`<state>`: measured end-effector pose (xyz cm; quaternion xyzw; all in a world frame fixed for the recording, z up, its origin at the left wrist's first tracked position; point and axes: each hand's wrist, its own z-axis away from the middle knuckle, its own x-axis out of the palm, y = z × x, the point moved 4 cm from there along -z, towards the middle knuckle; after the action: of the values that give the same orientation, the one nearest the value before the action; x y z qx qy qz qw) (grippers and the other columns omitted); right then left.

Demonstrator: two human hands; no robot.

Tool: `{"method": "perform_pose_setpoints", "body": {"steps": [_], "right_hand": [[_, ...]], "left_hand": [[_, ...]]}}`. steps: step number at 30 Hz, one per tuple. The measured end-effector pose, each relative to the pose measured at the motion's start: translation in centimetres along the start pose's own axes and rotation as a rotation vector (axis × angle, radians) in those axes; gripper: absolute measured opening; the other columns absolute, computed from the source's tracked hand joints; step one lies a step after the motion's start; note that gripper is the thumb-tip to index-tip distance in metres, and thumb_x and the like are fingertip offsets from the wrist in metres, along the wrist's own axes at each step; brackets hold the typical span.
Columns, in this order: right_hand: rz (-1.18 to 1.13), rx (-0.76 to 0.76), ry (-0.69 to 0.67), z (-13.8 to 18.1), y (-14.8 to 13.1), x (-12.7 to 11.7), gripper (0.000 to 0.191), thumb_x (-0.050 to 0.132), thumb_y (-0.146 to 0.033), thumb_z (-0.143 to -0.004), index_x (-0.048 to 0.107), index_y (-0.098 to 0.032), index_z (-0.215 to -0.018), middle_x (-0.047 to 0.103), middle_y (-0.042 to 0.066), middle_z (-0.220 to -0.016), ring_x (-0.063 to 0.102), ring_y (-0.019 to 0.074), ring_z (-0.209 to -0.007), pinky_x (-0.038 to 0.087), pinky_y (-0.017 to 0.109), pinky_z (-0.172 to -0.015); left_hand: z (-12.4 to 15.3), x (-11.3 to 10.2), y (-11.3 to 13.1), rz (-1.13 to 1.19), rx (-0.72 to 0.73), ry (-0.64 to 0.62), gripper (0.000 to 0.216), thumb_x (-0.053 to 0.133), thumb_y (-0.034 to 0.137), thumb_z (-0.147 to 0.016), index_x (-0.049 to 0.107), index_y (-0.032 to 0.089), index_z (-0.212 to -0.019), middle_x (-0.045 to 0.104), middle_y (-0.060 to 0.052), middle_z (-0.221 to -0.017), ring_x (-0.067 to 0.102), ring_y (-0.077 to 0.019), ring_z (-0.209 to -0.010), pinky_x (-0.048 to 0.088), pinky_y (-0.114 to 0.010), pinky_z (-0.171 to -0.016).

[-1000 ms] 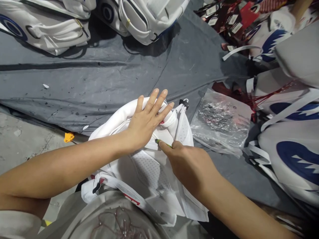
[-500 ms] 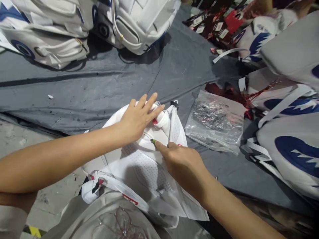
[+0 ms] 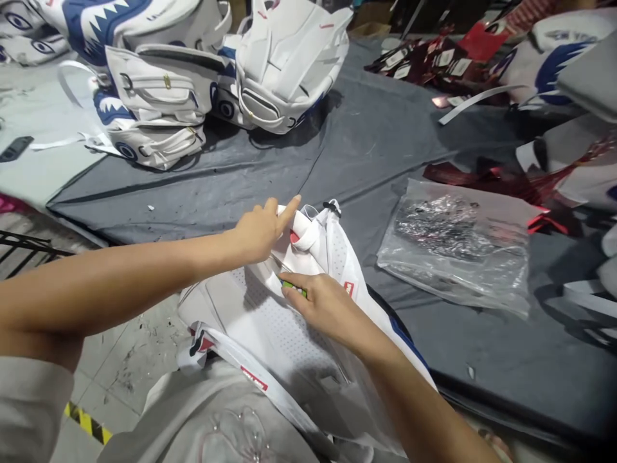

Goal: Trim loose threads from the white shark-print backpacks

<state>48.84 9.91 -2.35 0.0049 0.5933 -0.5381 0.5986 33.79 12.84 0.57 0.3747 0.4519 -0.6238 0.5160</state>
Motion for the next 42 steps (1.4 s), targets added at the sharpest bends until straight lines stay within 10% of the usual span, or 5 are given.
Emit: {"method": "perform_pose_setpoints", "body": {"steps": [7,11,15,21,42], "right_hand": [[0.041,-0.224,0.412,2.3,1.8,-0.2,0.043,0.044,-0.02,-0.099,0.062,-0.023,-0.138,0.072,0.005,-0.089,0.066,0.015,-0.076,0.047,0.024,-0.068],[0.057,-0.281,0.781,3.6,2.4,-0.7,0.04,0.042,-0.018,-0.1,0.067,-0.02,-0.133,0.069,0.008,-0.096,0.064,0.0132,-0.078,0.048,0.023,-0.07],[0.166,-0.249,0.499,2.3,0.9,-0.3,0.042,0.045,-0.022,-0.098,0.064,-0.023,-0.136,0.071,0.003,-0.081,0.061,0.0124,-0.061,0.042,0.024,-0.057],[0.082,0.077,0.061,0.5,0.6,-1.0,0.038,0.051,-0.028,-0.095,0.069,-0.033,-0.128,0.077,-0.001,-0.081,0.067,0.0155,-0.067,0.039,0.025,-0.062],[0.313,0.032,-0.003,-2.2,-0.6,-0.1,0.041,0.042,-0.027,-0.101,0.059,-0.031,-0.138,0.077,0.004,-0.092,0.071,0.0198,-0.08,0.032,0.029,-0.058]], "left_hand": [[0.1,0.5,-0.6,0.048,0.015,0.098,0.11,0.072,0.021,-0.082,-0.004,0.028,-0.161,0.044,-0.016,-0.143,0.061,-0.0277,-0.11,0.054,-0.034,-0.084],[1.3,0.3,-1.1,0.146,0.009,0.113,0.112,0.068,0.017,-0.081,-0.012,0.029,-0.159,0.012,-0.017,-0.167,0.051,-0.0315,-0.131,0.055,-0.035,-0.086],[1.5,0.3,-1.1,0.148,-0.004,0.072,0.116,0.067,0.014,-0.08,-0.017,0.03,-0.158,-0.007,-0.019,-0.169,0.048,-0.0345,-0.135,0.056,-0.037,-0.084],[0.9,0.4,-0.5,0.069,-0.027,0.048,0.107,0.063,0.015,-0.087,-0.015,0.027,-0.159,0.012,-0.022,-0.166,0.056,-0.0331,-0.126,0.058,-0.039,-0.085],[-0.8,0.3,0.6,-0.132,0.006,-0.044,0.109,0.064,0.01,-0.083,-0.014,0.017,-0.159,0.007,-0.029,-0.165,0.052,-0.0336,-0.125,0.059,-0.033,-0.081]]}}
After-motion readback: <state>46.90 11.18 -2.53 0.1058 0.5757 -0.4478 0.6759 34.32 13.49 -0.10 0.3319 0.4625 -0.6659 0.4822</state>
